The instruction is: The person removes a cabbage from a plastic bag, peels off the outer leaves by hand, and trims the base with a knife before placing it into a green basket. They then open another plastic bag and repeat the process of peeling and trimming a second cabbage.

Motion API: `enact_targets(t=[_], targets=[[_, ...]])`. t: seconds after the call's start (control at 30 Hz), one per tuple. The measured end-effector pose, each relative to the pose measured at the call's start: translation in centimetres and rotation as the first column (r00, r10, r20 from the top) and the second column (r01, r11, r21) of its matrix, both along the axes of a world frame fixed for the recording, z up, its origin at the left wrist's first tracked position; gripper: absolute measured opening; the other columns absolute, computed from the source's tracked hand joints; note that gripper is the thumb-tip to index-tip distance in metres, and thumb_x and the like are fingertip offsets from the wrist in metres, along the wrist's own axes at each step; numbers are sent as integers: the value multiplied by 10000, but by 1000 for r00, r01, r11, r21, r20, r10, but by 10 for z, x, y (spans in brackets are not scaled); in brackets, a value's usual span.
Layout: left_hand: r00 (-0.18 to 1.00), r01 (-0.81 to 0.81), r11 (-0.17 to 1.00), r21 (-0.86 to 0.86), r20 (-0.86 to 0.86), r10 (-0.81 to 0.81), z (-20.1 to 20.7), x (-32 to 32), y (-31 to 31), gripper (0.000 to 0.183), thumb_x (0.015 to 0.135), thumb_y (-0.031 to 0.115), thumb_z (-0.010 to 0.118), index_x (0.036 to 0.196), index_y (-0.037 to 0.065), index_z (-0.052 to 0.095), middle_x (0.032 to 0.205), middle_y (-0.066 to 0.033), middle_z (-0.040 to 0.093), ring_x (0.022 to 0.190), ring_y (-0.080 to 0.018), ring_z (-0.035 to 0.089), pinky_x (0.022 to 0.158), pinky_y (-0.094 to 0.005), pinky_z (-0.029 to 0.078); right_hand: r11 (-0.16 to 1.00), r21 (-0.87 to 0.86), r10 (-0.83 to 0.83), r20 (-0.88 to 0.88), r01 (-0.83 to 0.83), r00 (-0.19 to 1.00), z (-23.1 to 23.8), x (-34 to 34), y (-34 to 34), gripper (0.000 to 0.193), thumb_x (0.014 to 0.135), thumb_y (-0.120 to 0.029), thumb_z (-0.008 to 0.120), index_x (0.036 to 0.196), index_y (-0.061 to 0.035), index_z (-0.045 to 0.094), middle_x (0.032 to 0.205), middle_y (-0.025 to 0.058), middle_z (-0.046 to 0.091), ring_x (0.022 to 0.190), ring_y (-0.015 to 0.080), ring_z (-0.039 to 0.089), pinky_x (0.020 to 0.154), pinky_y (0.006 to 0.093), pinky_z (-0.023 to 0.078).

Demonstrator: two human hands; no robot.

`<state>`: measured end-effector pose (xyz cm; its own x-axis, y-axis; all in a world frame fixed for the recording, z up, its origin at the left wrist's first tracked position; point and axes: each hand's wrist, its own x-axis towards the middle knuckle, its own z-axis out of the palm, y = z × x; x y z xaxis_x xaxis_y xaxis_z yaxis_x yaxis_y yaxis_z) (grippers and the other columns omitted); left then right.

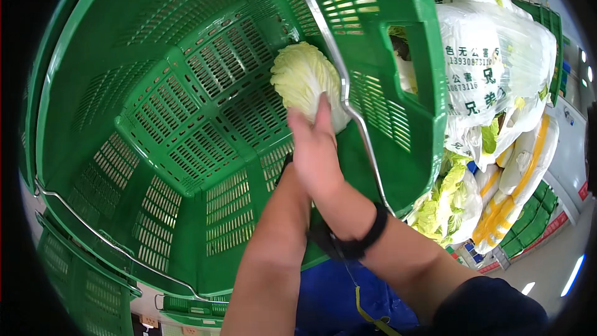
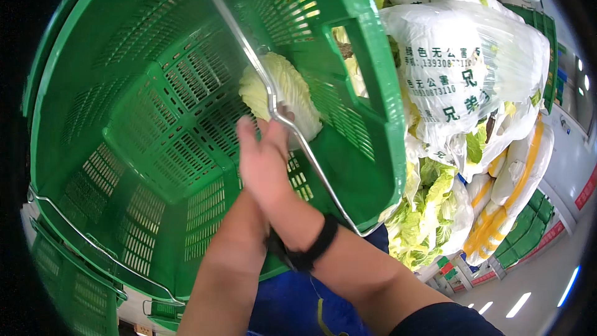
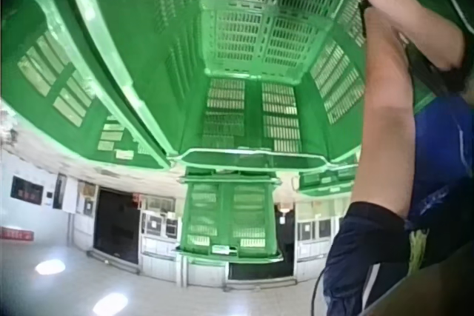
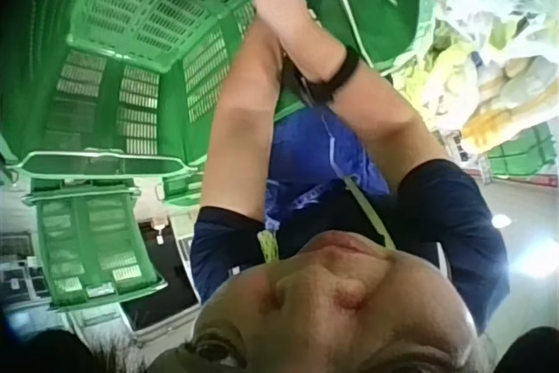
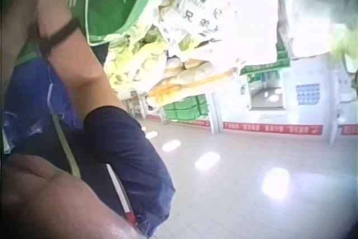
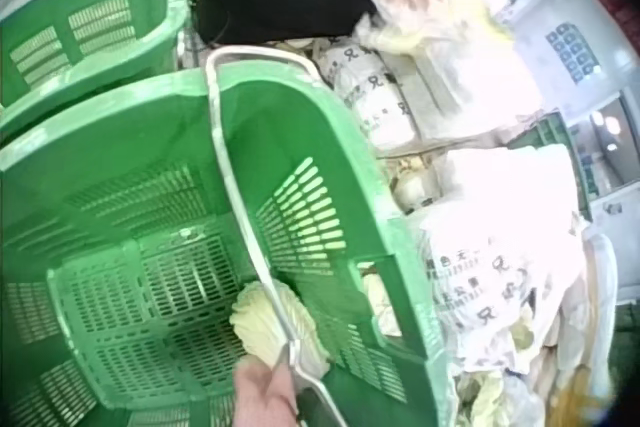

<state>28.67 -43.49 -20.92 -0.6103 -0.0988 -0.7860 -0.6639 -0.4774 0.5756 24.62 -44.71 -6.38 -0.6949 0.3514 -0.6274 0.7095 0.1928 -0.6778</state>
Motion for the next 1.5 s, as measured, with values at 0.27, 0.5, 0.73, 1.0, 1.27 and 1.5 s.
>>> enact_targets(t=[0.27, 0.5, 0.73, 1.0, 1.27, 1.5], targets=[[988, 152, 988, -31, -18, -152, -1, 0, 7, 863, 866, 157, 630, 1448, 44, 3, 1435, -158, 281, 1287, -252, 340, 1062, -335, 279, 394, -391, 759, -371, -831, 535, 155, 55, 100, 439, 825, -205, 668, 1216, -71, 521, 925, 120, 623, 831, 298, 609, 710, 362, 493], [930, 6, 998, 63, 367, -28, 40, 20, -60, 804, 877, 552, 465, 1476, 159, 99, 1488, -133, 219, 1342, -324, 264, 1058, -543, 221, 774, -127, 623, -24, -620, 782, 184, 79, 248, 267, 786, -109, 695, 1039, -52, 632, 970, 120, 646, 896, 252, 625, 776, 337, 496], [986, -105, 831, -547, 54, 160, 242, 27, -92, 428, 932, 285, 493, 1308, 96, 416, 1253, -143, 502, 1137, -255, 495, 938, -379, 375, 538, 841, 252, -221, 53, 942, 145, 19, 474, 484, 778, -135, 655, 1214, -5, 491, 1209, 203, 529, 1138, 355, 488, 966, 387, 388], [977, 197, 821, -535, 34, -212, 375, 26, 80, 259, 902, 84, 515, 1144, -7, 498, 890, -77, 586, 776, -153, 568, 752, -278, 491, 493, 843, -31, 263, -214, 964, 65, -12, 613, 467, 765, -220, 627, 1182, -59, 493, 1198, 118, 536, 1126, 278, 482, 947, 423, 407], [807, 533, 686, -496, 52, -589, 288, -59, 311, 968, 759, 148, 740, 1444, 27, 68, 1356, -260, 338, 1227, -328, 407, 988, -414, 377, 610, 780, 137, 69, -139, 988, 92, 2, 637, 448, 756, -212, 646, 1183, -120, 544, 1029, 128, 597, 998, 285, 540, 843, 415, 436], [908, 270, 379, -885, 102, -406, 228, -143, 356, 320, 799, 115, 687, 1053, -42, 572, 954, -98, 616, 864, -185, 565, 779, -325, 446, 964, 235, 200, -333, -125, 922, 122, 3, 552, 243, 818, -209, 615, 1014, -69, 644, 942, 126, 636, 877, 292, 592, 809, 391, 462]])
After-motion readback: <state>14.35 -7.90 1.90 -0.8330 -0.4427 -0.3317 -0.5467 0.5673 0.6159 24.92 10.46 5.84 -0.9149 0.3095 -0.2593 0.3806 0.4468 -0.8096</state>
